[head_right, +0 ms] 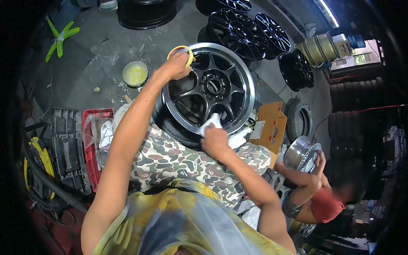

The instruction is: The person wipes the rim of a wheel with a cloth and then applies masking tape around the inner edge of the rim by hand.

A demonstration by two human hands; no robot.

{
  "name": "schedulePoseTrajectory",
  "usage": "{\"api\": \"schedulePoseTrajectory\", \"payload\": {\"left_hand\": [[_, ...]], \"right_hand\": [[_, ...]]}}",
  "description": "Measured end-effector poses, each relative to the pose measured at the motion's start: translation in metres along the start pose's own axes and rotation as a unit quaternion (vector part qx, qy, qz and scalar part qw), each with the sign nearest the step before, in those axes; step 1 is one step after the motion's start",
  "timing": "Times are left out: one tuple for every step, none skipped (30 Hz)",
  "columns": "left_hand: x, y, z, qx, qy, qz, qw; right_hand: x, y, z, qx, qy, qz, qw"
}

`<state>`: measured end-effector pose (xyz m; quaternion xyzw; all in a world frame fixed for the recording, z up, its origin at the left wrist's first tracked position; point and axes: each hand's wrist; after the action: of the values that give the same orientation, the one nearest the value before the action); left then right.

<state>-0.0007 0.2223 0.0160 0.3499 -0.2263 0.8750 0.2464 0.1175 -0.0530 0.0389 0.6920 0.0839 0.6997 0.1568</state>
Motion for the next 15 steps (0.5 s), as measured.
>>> {"api": "schedulePoseTrajectory", "payload": {"left_hand": [[0.010,0.001,0.006,0.016,0.016,0.000,1.000],[0.015,0.001,0.009,0.031,0.033,-0.002,0.999],[0.010,-0.001,0.002,0.014,0.048,0.025,0.998],[0.014,-0.002,0.003,0.004,0.043,0.023,0.999],[0.017,-0.002,0.005,0.008,0.058,0.027,0.998],[0.019,-0.002,0.006,0.014,0.074,0.031,0.997],[0.022,-0.001,0.006,0.014,0.094,0.048,0.994],[0.025,-0.001,0.005,0.011,0.090,0.048,0.995],[0.035,0.001,0.007,0.025,0.098,0.066,0.993],[0.041,0.000,0.007,0.039,0.107,0.084,0.990],[0.039,-0.005,-0.004,0.033,0.108,0.109,0.988],[0.044,-0.004,-0.008,0.035,0.109,0.113,0.987],[0.051,-0.003,-0.010,0.033,0.112,0.146,0.982],[0.056,0.000,-0.014,0.032,0.113,0.178,0.977],[0.054,-0.002,-0.025,0.028,0.117,0.203,0.972]], "right_hand": [[-0.001,-0.012,-0.018,0.005,-0.061,0.034,0.998],[0.010,-0.025,-0.038,-0.005,-0.143,0.029,0.989],[0.018,-0.042,-0.052,-0.010,-0.173,0.028,0.985],[0.020,-0.056,-0.063,-0.029,-0.226,0.063,0.972],[0.016,-0.070,-0.070,-0.051,-0.272,0.059,0.959],[0.014,-0.080,-0.072,-0.070,-0.316,0.052,0.945],[0.011,-0.076,-0.069,-0.071,-0.319,0.056,0.943],[0.009,-0.063,-0.062,-0.061,-0.302,0.047,0.950],[0.008,-0.050,-0.053,-0.048,-0.283,0.037,0.957],[0.003,-0.035,-0.032,-0.040,-0.259,0.007,0.965],[-0.008,-0.021,-0.005,-0.033,-0.242,-0.003,0.970],[-0.013,-0.009,0.022,0.003,-0.270,0.018,0.963],[0.002,0.004,0.037,-0.035,-0.256,-0.001,0.966],[0.001,0.010,0.053,0.005,-0.222,0.046,0.974],[0.012,0.012,0.048,-0.005,-0.186,0.030,0.982]]}}
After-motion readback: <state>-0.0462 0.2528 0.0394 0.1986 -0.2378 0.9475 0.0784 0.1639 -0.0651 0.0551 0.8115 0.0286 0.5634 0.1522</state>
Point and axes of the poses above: each hand's wrist, its own y-axis away from the middle knuckle, its own x-axis out of the back of the hand, z = x × y, and after that the axes turned 7 degrees about z, right-handed
